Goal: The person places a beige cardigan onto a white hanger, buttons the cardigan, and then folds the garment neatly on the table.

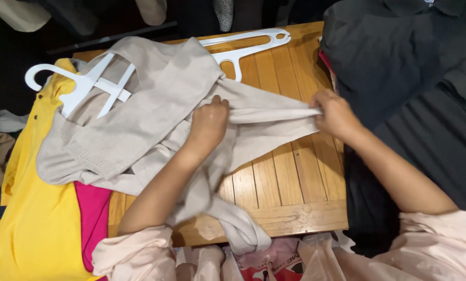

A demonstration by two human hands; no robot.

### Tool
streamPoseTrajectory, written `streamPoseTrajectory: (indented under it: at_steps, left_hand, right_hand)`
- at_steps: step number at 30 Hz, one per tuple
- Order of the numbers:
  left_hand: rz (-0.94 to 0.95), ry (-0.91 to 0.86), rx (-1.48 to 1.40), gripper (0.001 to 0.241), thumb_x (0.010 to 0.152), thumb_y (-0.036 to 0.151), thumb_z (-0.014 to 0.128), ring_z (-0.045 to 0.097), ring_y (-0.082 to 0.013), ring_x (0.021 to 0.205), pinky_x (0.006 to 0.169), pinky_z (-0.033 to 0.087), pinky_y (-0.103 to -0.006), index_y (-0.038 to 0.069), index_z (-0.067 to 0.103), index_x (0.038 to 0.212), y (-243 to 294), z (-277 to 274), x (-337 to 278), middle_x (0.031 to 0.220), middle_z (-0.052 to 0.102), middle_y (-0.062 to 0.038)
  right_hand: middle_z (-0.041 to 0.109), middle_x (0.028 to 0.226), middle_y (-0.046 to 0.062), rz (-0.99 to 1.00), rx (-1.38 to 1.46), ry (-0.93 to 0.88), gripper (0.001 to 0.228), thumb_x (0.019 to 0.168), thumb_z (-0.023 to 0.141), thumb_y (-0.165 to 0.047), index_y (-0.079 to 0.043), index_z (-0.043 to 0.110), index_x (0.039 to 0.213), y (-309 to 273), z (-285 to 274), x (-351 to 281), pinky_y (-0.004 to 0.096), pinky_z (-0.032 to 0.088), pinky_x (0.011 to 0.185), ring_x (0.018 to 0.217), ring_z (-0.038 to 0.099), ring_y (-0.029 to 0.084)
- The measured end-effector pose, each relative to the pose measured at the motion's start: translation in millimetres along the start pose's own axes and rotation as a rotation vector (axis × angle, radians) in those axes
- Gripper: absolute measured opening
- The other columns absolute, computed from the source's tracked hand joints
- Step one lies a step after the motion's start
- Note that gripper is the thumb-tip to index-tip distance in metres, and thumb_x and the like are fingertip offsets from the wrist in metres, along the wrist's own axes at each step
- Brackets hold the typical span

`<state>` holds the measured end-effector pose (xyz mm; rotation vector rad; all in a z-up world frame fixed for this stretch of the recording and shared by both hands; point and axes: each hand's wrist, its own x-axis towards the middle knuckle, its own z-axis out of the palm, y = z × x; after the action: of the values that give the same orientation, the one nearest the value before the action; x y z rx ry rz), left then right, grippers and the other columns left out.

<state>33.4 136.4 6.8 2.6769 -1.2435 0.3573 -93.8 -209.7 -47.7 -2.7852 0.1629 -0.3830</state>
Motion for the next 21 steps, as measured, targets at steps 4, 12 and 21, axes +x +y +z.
streamPoseTrajectory:
  at_steps: [4,12,21]
  left_hand:
    - [0.098,-0.299,-0.182,0.027,0.084,-0.001,0.057,0.076,-0.0455,0.083,0.069,0.061,-0.0579,0.001,0.073,0.106,31.5,-45.9,-14.9,0.09,0.072,-0.018]
    - [-0.063,-0.516,-0.479,0.048,0.087,0.023,0.07,0.062,-0.0511,0.121,0.104,0.047,-0.0629,0.0,0.069,0.129,-45.6,-41.2,-8.3,0.123,0.071,-0.027]
    - [-0.682,0.391,0.31,0.046,0.086,0.026,0.087,0.062,-0.0439,0.107,0.089,0.048,-0.0534,0.004,0.071,0.124,-291.1,-14.4,-84.8,0.138,0.053,-0.022]
  right_hand:
    - [0.08,0.091,0.016,0.213,0.03,-0.256,0.029,0.081,0.075,-0.013,-0.014,0.07,0.11,4.3,-35.7,-29.4,0.048,0.061,0.079,0.081,0.077,0.037]
    - [0.079,0.101,0.025,0.253,0.44,-0.515,0.027,0.087,0.06,0.001,-0.002,0.071,0.111,6.4,-23.4,-40.8,0.051,0.059,0.086,0.092,0.077,0.037]
    - [0.074,0.102,0.011,0.497,0.337,-0.366,0.047,0.08,0.083,-0.045,-0.01,0.074,0.11,-35.5,0.0,-25.4,0.038,0.05,0.08,0.095,0.068,0.027]
